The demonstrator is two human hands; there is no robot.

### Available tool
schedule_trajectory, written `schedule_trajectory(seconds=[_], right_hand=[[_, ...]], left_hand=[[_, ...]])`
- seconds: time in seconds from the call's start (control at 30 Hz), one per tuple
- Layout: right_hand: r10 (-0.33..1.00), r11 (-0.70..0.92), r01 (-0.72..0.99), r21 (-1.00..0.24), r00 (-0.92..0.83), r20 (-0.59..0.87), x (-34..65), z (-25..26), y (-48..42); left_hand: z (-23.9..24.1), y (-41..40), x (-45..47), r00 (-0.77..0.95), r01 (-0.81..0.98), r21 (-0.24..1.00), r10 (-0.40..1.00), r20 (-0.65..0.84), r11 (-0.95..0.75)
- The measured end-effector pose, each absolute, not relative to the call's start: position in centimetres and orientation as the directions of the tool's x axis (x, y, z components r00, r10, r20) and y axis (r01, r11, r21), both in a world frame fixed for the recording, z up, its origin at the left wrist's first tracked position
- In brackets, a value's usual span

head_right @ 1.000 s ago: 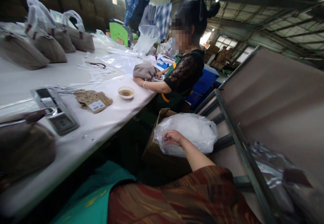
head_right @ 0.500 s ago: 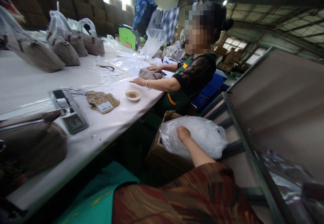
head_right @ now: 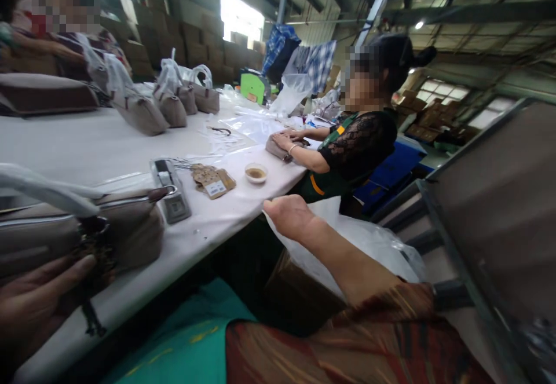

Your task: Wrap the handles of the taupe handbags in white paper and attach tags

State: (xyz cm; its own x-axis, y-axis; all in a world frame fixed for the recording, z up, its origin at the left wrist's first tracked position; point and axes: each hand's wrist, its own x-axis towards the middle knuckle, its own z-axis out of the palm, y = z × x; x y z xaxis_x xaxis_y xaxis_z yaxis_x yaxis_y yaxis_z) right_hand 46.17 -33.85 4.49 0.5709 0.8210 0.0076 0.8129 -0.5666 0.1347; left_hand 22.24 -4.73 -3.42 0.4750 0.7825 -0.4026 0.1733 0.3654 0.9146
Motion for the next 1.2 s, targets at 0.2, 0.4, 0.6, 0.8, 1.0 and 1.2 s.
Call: schedule_trajectory(seconds=[0.2, 0.4, 0.6, 0.8, 1.0, 1.2], right_hand=[[0.813, -0.368, 0.887, -0.280, 0.453, 0.366, 43.4, 4.8, -24.9], [0.772, -0.285, 0.837, -0.467, 0.489, 0.407, 40.6, -1.4, -18.1], [0.818, -0.220, 0.835, -0.504, 0.439, 0.370, 36.3, -3.1, -16.1], [0.848, -0.036, 0.342, -0.939, 0.508, 0.153, 34.8, -3.5, -17.0], [0.951, -0.132, -0.354, -0.926, 0.217, -0.219, 34.9, -5.5, -17.7], [0.874, -0.046, -0.313, -0.949, 0.448, -0.190, 35.5, -7.2, -17.2]], left_hand=[[-4.0, -3.4, 20.7, 0.677, 0.102, 0.850, 0.590, -0.439, 0.516], [-3.0, -2.6, 19.0, 0.789, 0.126, 0.817, 0.442, -0.426, 0.562], [-2.8, -3.0, 19.4, 0.802, 0.093, 0.860, 0.475, -0.363, 0.502], [-3.5, -3.8, 20.0, 0.797, 0.058, 0.892, 0.517, -0.312, 0.448], [-3.6, -3.9, 19.8, 0.769, 0.092, 0.912, 0.553, -0.320, 0.400], [-2.0, -3.4, 18.9, 0.708, 0.293, 0.955, 0.681, -0.187, -0.042]])
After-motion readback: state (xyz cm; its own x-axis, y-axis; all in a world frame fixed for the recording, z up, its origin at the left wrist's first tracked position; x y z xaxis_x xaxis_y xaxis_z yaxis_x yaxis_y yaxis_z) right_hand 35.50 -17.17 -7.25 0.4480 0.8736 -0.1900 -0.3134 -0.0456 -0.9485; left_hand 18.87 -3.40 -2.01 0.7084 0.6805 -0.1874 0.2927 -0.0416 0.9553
